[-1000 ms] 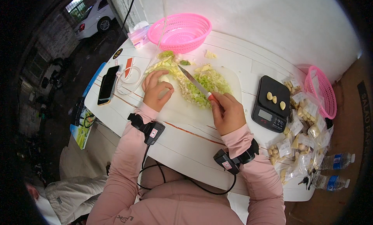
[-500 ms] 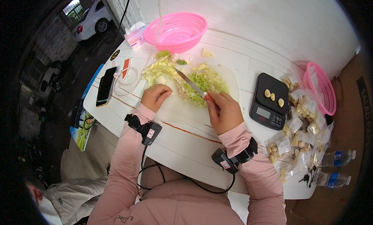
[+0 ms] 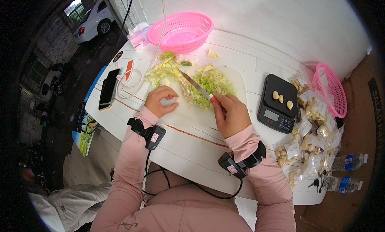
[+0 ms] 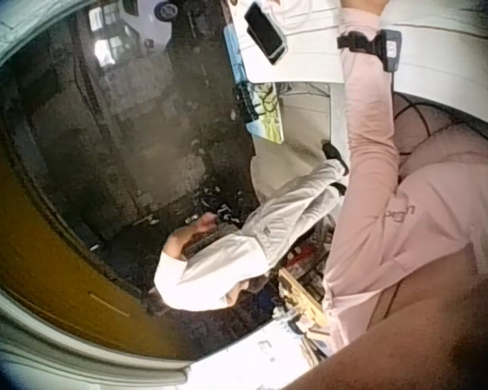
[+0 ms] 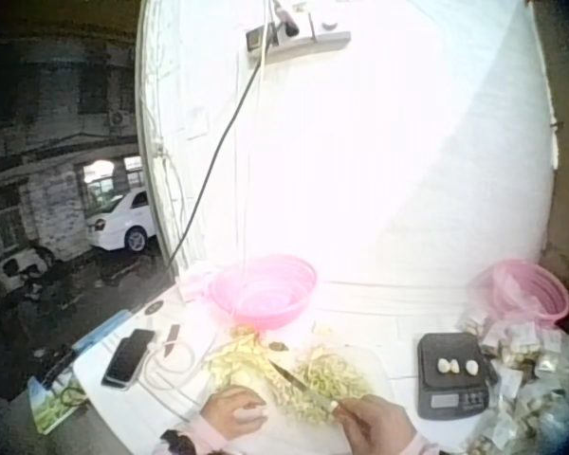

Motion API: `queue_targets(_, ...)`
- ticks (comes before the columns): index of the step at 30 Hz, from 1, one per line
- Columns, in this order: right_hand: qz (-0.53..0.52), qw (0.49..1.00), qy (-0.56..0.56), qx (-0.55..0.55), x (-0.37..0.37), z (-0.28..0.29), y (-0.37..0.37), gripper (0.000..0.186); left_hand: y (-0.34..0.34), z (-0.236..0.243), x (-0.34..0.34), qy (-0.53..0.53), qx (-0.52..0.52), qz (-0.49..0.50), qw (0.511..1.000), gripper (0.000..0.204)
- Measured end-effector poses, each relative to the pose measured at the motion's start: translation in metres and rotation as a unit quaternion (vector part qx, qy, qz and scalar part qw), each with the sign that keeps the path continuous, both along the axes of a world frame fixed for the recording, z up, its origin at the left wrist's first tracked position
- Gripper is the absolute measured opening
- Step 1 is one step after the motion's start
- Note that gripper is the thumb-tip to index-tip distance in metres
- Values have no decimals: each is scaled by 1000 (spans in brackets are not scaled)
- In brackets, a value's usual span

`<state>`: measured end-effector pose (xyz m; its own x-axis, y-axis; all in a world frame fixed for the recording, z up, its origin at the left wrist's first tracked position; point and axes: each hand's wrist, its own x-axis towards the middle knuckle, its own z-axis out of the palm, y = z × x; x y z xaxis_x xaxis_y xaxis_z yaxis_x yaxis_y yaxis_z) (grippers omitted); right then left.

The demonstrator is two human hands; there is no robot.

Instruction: The person is chopping cabbage on a cutting board.

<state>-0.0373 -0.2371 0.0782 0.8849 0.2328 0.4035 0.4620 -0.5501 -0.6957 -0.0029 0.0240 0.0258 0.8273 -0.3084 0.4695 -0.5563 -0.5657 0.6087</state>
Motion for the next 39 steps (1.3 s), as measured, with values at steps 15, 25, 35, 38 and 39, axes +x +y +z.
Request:
queue_targets(15,-27,990,-6,-136,-16,-15,13,21,-1,-10,3,16,7,58,998,7)
queue_targets(25,-11,972,20,-234,-34,-6,21,40,-3,-8,3,15,20,64,998,11)
queue_targets(35,7,959,47,-280,-42,-7,26,49,-2,-12,4,-7,7,59,998,10)
queue_targets(38,8,954,36,-296,-47,-11,30,48,-2,-13,4,-5,9,56,998,10)
queue_targets(39,6,950,15,-311,-49,-14,31,47,-2,-12,4,-5,9,56,998,10)
